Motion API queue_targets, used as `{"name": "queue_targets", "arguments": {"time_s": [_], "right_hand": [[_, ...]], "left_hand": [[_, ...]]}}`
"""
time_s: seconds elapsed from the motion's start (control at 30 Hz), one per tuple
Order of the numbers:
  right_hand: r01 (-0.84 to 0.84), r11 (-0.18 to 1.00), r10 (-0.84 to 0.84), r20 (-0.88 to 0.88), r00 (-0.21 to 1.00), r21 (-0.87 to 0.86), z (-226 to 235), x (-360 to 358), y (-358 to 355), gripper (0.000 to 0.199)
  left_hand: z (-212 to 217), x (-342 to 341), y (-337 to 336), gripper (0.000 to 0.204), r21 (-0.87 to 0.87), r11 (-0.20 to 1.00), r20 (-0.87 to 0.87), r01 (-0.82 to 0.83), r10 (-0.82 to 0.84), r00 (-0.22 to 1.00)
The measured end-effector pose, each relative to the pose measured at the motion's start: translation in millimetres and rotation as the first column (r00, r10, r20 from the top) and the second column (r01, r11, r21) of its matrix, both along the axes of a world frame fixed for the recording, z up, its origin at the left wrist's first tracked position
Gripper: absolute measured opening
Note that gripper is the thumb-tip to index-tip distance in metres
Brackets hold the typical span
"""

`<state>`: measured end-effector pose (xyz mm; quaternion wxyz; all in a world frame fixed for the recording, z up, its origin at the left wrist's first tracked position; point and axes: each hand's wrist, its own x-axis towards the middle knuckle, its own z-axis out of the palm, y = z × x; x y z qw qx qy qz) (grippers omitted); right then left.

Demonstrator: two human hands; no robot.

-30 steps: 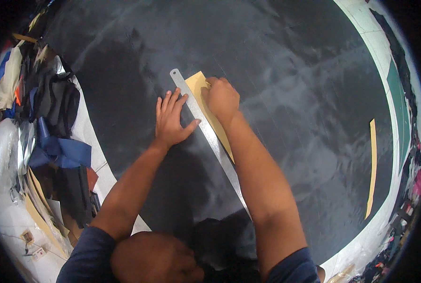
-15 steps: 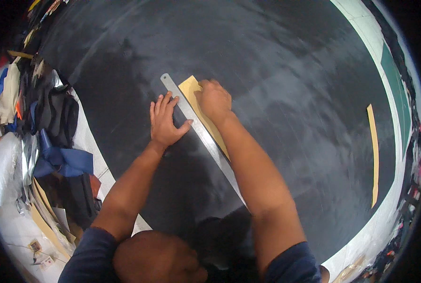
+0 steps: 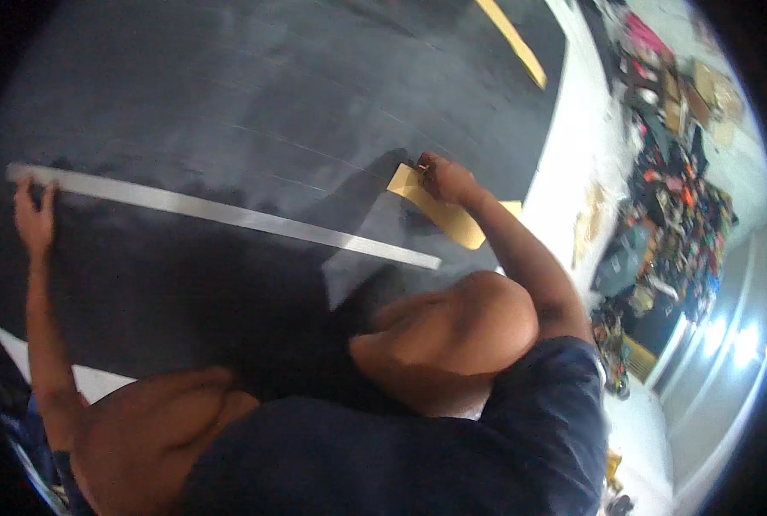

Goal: The person uses a metal ruler and a marking tool to draw straight lines on a large black fabric laid on the floor. They repeatedly reposition the ruler and mark along its edge, creating multiple parallel lines across the fabric surface.

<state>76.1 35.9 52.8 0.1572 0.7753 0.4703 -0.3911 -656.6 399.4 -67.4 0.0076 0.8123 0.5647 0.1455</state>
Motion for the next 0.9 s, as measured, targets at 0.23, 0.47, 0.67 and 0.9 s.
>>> {"name": "queue_targets", "arguments": {"time_s": [0.23,0.47,0.67,0.9], "right_hand": [[0.356,0.920,-0.376,0.105,0.921,0.166,-6.1,72.8,-202.4,0.028],[0.591,0.777,-0.558,-0.197,0.806,0.216,-4.4,40.9,-234.8,0.024],[0.551,0.804,-0.514,-0.205,0.833,0.222,-28.5,22.4,-224.0,0.025],[0.490,0.835,-0.472,-0.133,0.872,0.251,-31.6,28.1,-235.6,0.026]], "left_hand": [[6.9,19.9,22.7,0.089,-0.221,0.967,-0.374,-0.127,0.037,0.927],[-10.8,26.6,31.8,0.110,-0.317,0.919,-0.440,-0.236,0.078,0.895],[-25.7,-21.6,58.9,0.108,-0.336,0.938,-0.271,-0.087,-0.008,0.962],[-24.0,5.2,42.8,0.104,-0.336,0.941,-0.196,-0.046,-0.022,0.980]]}}
